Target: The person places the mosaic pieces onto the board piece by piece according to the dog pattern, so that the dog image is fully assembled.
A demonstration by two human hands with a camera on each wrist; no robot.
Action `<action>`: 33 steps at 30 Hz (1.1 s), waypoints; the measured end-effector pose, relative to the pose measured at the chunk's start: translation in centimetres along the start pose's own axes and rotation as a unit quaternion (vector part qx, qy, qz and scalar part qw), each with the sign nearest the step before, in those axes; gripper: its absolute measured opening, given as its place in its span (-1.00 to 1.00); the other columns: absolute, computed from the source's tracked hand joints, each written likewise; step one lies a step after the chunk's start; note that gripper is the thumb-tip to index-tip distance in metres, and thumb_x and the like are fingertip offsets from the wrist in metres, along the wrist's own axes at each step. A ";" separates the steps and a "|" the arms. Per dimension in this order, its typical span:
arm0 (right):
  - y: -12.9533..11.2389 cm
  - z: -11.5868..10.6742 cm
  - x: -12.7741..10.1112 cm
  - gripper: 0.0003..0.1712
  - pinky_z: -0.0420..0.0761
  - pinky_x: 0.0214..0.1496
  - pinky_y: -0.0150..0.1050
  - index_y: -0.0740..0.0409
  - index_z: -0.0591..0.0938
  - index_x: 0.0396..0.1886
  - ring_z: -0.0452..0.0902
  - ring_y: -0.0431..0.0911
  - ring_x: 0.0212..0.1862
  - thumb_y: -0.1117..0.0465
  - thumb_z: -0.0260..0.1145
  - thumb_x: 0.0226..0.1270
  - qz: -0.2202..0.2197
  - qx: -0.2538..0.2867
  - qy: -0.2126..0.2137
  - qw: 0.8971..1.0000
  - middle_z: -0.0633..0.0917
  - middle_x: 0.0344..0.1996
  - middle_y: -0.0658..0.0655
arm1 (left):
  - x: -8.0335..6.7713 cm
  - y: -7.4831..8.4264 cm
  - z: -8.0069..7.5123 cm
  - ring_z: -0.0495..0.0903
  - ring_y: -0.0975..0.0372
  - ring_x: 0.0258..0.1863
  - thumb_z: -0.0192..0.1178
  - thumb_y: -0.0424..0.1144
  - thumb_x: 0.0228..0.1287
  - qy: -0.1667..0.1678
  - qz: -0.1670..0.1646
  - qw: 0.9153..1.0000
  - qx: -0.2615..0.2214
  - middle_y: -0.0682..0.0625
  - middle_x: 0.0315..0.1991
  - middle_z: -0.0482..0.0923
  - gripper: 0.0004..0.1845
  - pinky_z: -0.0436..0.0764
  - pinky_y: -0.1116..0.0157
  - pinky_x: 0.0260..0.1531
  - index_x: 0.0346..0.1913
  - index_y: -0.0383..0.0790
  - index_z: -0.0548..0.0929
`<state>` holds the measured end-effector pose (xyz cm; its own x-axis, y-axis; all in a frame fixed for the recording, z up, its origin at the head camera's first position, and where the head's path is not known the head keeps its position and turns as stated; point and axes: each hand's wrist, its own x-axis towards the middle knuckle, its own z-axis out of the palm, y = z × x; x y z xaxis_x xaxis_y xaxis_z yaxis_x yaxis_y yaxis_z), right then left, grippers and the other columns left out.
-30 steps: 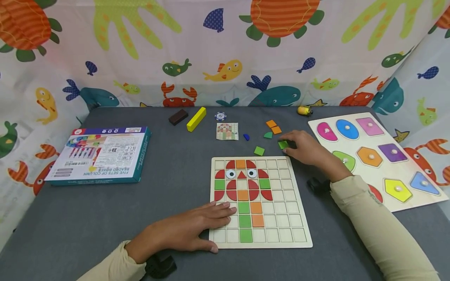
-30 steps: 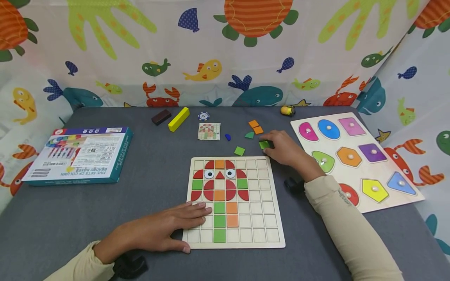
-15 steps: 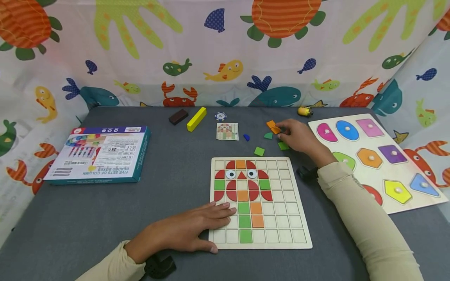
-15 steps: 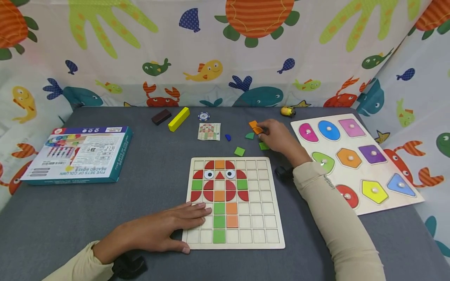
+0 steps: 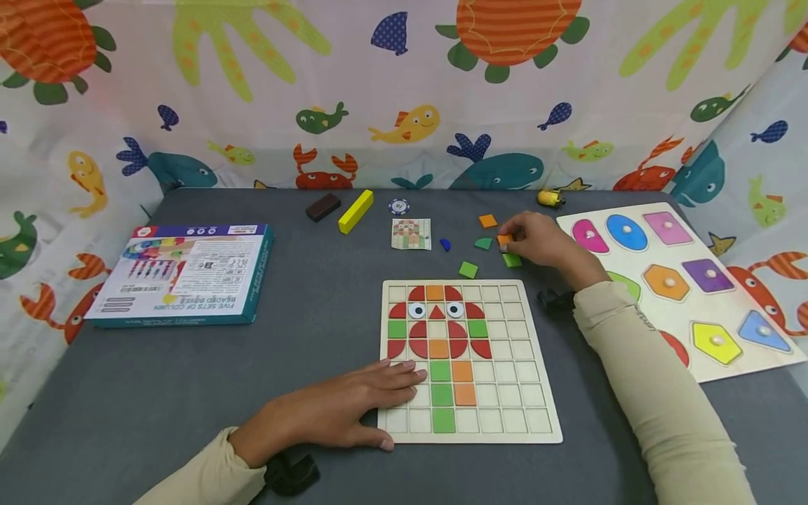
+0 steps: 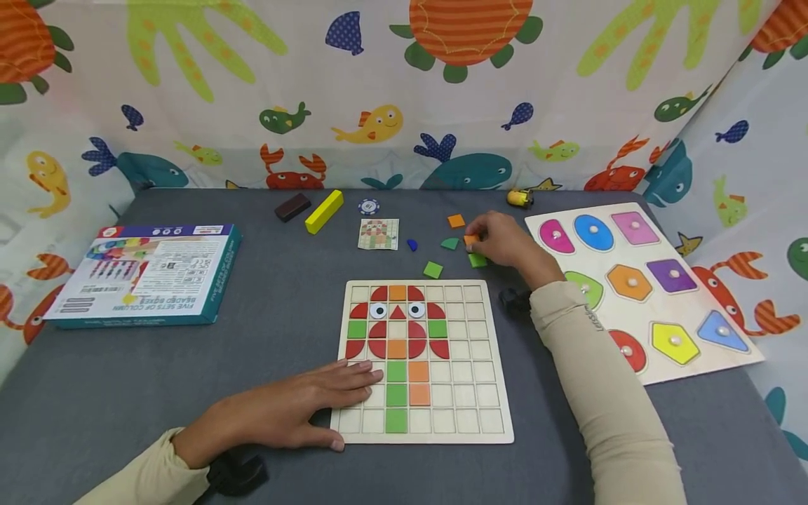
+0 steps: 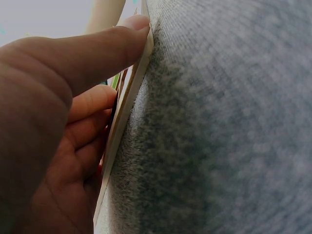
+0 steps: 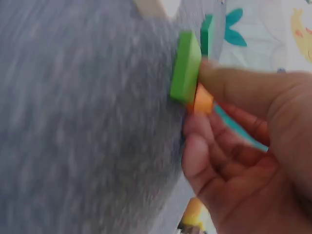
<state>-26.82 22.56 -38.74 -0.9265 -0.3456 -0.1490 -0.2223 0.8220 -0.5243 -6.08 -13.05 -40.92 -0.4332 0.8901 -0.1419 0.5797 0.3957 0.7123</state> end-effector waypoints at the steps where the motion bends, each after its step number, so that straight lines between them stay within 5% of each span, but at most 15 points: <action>1: 0.2 -0.2 -0.3 -0.77 0.50 -0.17 -0.06 0.34 0.65 -0.07 0.42 0.10 -0.21 0.31 0.32 0.34 -0.003 0.002 0.004 1.000 0.59 -0.16 0.27 | 0.0 0.1 0.0 -0.15 0.23 0.51 0.27 0.00 0.30 -0.002 0.001 1.000 0.003 0.11 0.53 -0.03 -0.20 -0.05 0.18 0.44 0.50 -0.18 0.19; 9: 0.1 -1.4 -2.8 -0.81 0.43 -0.36 -0.20 0.33 0.66 -0.08 0.40 0.03 -0.32 0.37 0.24 0.36 -0.019 0.026 0.038 0.999 0.57 -0.34 0.18 | 0.2 0.0 0.2 -0.14 0.22 0.51 0.26 0.01 0.30 -0.004 0.004 1.000 0.002 0.11 0.53 -0.02 -0.20 -0.04 0.16 0.44 0.49 -0.18 0.20; 18: -2.5 -0.2 -7.4 -0.81 0.59 -0.23 -0.32 0.26 0.71 -0.11 0.51 -0.03 -0.26 0.41 0.29 0.32 -0.130 0.099 -0.071 0.984 0.65 -0.25 0.07 | 0.0 0.0 0.1 -0.15 0.23 0.51 0.28 -0.01 0.29 -0.001 0.001 1.000 0.001 0.13 0.53 -0.03 -0.20 -0.08 0.18 0.45 0.49 -0.19 0.21; 25: -4.0 1.7 -10.5 -0.79 0.61 -0.23 -0.32 0.25 0.70 -0.09 0.52 -0.09 -0.26 0.42 0.29 0.30 -0.138 0.113 -0.092 0.980 0.68 -0.24 0.02 | -0.1 -0.1 0.1 -0.12 0.23 0.50 0.27 0.02 0.29 0.004 0.002 1.000 0.006 0.13 0.52 0.00 -0.20 -0.02 0.16 0.44 0.49 -0.17 0.21; 33: -5.2 4.3 -12.8 -0.83 0.60 -0.23 -0.32 0.15 0.69 -0.13 0.52 -0.13 -0.27 0.38 0.32 0.31 -0.170 0.148 -0.157 0.961 0.65 -0.29 -0.04 | 0.1 -0.2 0.2 -0.12 0.23 0.50 0.24 0.05 0.30 0.002 0.011 1.000 0.007 0.13 0.52 -0.01 -0.20 -0.04 0.16 0.44 0.49 -0.17 0.21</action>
<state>-12.52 20.75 -37.73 -0.6675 -0.7296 -0.1487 -0.3563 0.4884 -0.7966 -6.13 -13.01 -41.22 -0.4236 0.8974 -0.1237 0.5990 0.3799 0.7049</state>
